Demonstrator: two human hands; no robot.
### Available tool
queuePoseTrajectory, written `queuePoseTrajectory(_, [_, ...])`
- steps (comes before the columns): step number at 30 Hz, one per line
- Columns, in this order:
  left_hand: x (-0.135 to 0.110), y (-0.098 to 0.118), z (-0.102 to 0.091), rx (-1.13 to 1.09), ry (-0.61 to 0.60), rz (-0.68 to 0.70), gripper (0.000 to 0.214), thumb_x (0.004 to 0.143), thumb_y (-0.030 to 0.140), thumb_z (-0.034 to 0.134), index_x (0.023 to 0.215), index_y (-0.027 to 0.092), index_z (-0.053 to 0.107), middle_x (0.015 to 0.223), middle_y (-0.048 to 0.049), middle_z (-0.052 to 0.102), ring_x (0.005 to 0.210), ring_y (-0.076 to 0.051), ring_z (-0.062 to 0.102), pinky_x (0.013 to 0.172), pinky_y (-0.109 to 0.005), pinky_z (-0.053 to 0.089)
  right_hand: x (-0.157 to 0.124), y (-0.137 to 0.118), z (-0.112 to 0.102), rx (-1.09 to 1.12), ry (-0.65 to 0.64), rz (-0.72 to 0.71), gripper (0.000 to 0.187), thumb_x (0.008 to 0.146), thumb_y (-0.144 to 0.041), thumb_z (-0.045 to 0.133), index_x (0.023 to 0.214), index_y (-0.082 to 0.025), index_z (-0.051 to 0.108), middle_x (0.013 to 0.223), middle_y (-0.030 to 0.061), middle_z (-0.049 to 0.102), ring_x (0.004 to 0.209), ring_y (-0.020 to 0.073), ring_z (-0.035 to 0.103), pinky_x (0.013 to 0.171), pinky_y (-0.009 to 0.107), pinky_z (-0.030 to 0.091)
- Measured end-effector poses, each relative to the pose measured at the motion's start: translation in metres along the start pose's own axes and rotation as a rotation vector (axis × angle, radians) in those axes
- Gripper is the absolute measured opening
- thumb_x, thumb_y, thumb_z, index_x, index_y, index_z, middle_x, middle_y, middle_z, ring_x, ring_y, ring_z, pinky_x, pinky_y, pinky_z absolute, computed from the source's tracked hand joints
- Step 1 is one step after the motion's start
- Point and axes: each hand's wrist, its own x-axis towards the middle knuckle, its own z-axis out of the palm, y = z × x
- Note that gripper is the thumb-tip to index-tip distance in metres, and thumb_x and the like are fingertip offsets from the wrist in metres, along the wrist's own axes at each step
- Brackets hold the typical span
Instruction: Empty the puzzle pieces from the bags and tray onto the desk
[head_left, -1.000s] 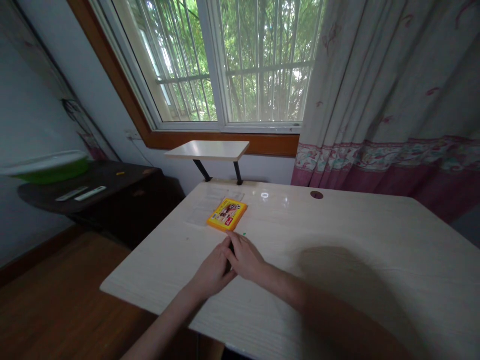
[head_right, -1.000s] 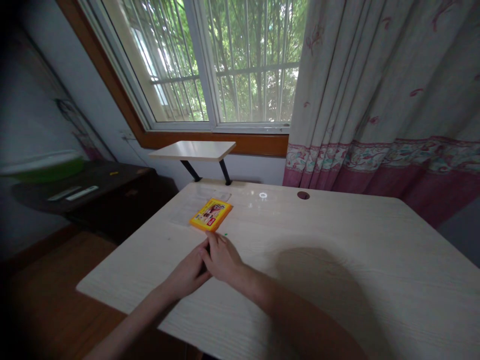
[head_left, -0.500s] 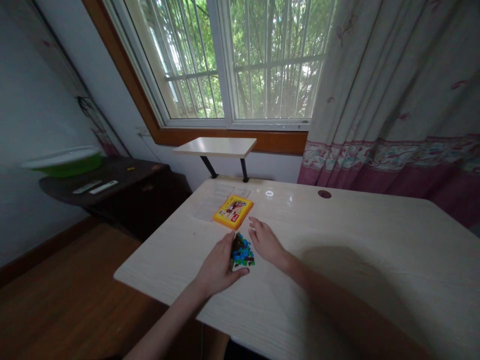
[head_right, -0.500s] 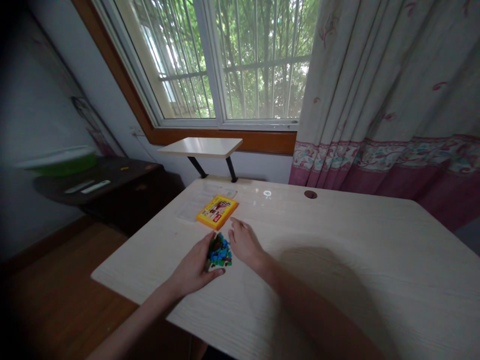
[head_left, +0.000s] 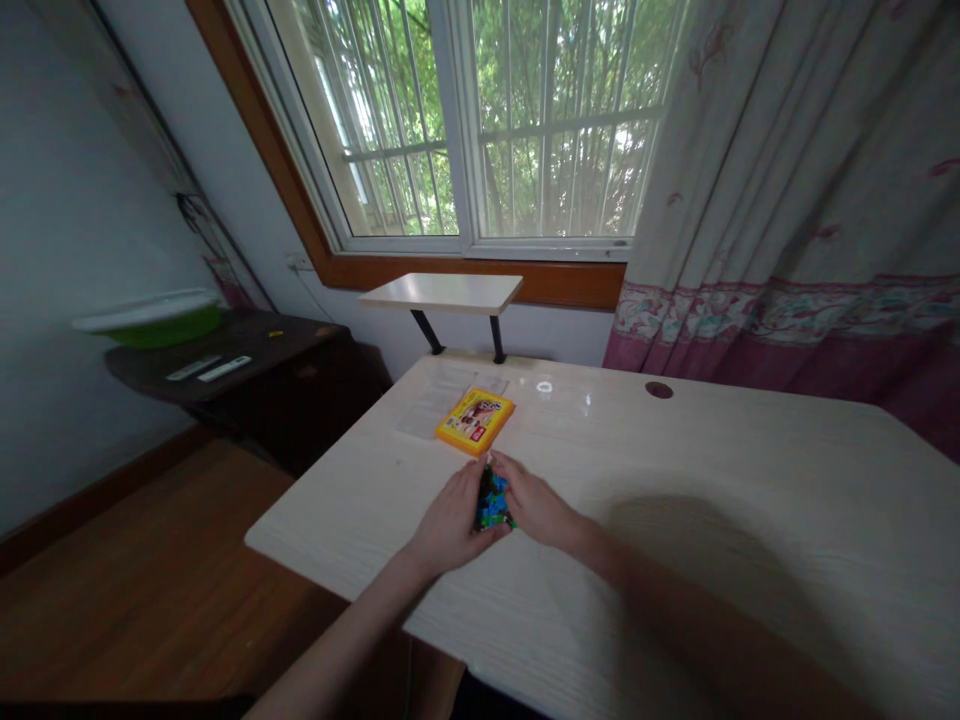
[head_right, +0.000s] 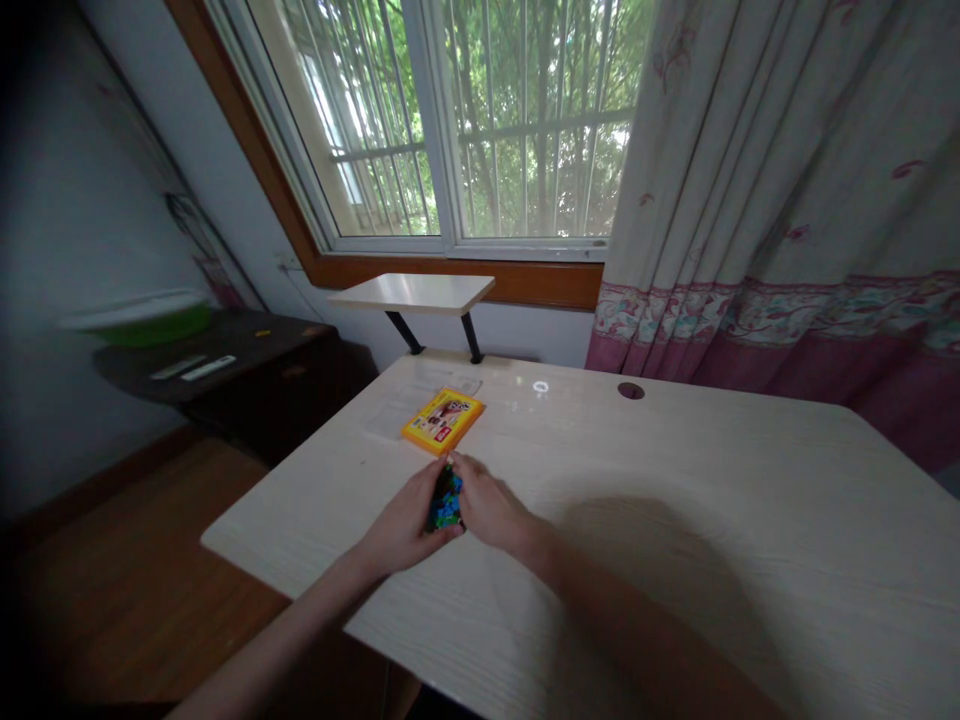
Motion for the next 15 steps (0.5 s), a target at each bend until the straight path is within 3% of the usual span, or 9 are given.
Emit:
queuePoseTrajectory(4, [0.003,0.004,0.003,-0.022,0.004,0.004,0.077,0.076,0.042,0.054,0.136,0.012,0.015,0.136,-0.0194,0.031,0.125,-0.029,0.031,0.101,-0.048,0.031,-0.009,0.007,-0.011,0.013,0.026,-0.014,0.061,0.077,-0.006,0.036,0.135,-0.020,0.023,0.130,0.0075,0.044,0.117,0.0169,0.043,0.099,0.037,0.035])
queuePoseTrajectory(9, [0.005,0.013,-0.002,-0.021,0.016,0.008,0.073,0.077,0.040,0.053,0.135,0.012,0.017,0.134,-0.0197,0.034,0.123,-0.029,0.032,0.099,-0.049,0.031,-0.040,0.016,-0.047,-0.004,0.058,0.021,0.051,0.080,-0.013,0.037,0.130,-0.021,0.031,0.118,0.0070,0.055,0.112,0.0175,0.049,0.097,0.040,0.037])
queuePoseTrajectory(12, [0.004,0.024,-0.015,0.040,0.045,0.028,0.067,0.078,0.045,0.049,0.131,0.010,0.025,0.129,-0.0201,0.039,0.119,-0.030,0.038,0.097,-0.049,0.032,-0.071,0.030,-0.069,-0.091,0.057,0.053,0.041,0.083,-0.023,0.036,0.125,-0.021,0.038,0.115,0.0081,0.057,0.109,0.0200,0.051,0.093,0.042,0.041])
queuePoseTrajectory(15, [-0.004,0.039,-0.038,0.170,0.058,0.015,0.063,0.079,0.050,0.045,0.126,0.010,0.033,0.126,-0.0188,0.043,0.117,-0.028,0.039,0.097,-0.045,0.031,-0.103,0.053,-0.089,-0.204,0.110,-0.002,0.032,0.084,-0.033,0.041,0.114,-0.028,0.049,0.107,0.0072,0.061,0.099,0.0227,0.057,0.085,0.041,0.048])
